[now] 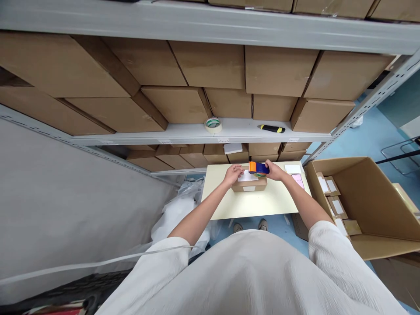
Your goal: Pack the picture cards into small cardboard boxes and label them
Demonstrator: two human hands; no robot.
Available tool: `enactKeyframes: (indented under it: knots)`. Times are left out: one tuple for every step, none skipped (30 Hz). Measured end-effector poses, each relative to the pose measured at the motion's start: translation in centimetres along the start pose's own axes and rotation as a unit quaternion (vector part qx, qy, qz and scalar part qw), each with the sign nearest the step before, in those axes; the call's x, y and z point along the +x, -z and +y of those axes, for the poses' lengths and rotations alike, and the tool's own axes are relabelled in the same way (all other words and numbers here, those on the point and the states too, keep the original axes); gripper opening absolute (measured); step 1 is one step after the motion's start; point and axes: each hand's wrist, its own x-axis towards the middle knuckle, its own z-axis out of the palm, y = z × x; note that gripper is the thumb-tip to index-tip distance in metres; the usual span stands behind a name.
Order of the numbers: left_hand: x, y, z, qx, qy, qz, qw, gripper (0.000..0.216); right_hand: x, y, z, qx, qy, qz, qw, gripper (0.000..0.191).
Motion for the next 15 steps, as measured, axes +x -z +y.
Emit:
enactKeyframes:
  knots:
    - [0.2, -0.5, 0.6, -0.041, 0.033, -0.001, 0.999, 0.030, 0.0, 0.0, -0.1, 0.002, 0.001, 0.000, 1.000, 0.056]
    - [0.4, -1.0, 1.1, -0.071, 0.057, -0.004, 0.996, 0.034, -0.1, 0.0, -0.1, 0.004, 0.001, -0.001, 1.000, 0.056]
    - [0.5, -1.4, 1.6, -0.090, 0.075, -0.005, 0.993, 0.037, -0.1, 0.1, -0.1, 0.005, 0.000, -0.001, 1.000, 0.056]
    - [0.6, -1.8, 1.9, -0.100, 0.085, -0.006, 0.991, 0.039, -0.1, 0.1, -0.1, 0.006, 0.000, -0.001, 1.000, 0.056]
    - [0.7, -2.2, 2.2, -0.102, 0.091, -0.007, 0.991, 0.040, -0.1, 0.1, -0.1, 0.005, 0.001, 0.000, 1.000, 0.055]
    - [0.7, -2.4, 2.4, -0.099, 0.094, -0.005, 0.991, 0.041, -0.1, 0.0, 0.0, 0.004, 0.002, 0.002, 1.000, 0.054]
    - [0.7, -2.6, 2.6, -0.091, 0.094, -0.002, 0.991, 0.042, -0.1, -0.1, 0.0, 0.003, 0.004, 0.004, 1.000, 0.053]
    - [0.8, -2.6, 2.6, -0.080, 0.091, 0.003, 0.993, 0.044, 0.0, -0.2, 0.1, 0.002, 0.006, 0.005, 1.000, 0.052]
    - [0.8, -2.5, 2.6, -0.068, 0.087, 0.010, 0.994, 0.045, 0.0, -0.3, 0.1, 0.003, 0.008, 0.005, 1.000, 0.050]
    - [0.8, -2.3, 2.6, -0.054, 0.080, 0.018, 0.995, 0.047, 0.0, -0.4, 0.2, 0.004, 0.010, 0.004, 1.000, 0.049]
    - [0.8, -2.1, 2.5, -0.040, 0.074, 0.027, 0.996, 0.048, 0.1, -0.6, 0.1, 0.007, 0.012, 0.003, 1.000, 0.050]
    - [0.7, -1.8, 2.3, -0.027, 0.066, 0.036, 0.997, 0.050, 0.2, -0.7, 0.1, 0.011, 0.015, 0.000, 1.000, 0.052]
    - [0.7, -1.4, 2.1, -0.015, 0.059, 0.046, 0.997, 0.051, 0.3, -0.9, -0.1, 0.015, 0.019, -0.004, 1.000, 0.057]
    - [0.7, -1.1, 2.0, -0.003, 0.053, 0.055, 0.997, 0.051, 0.4, -1.0, -0.2, 0.016, 0.026, -0.008, 0.999, 0.064]
    - [0.7, -0.8, 1.8, 0.007, 0.046, 0.066, 0.997, 0.051, 0.6, -1.1, -0.4, 0.012, 0.037, -0.013, 0.999, 0.069]
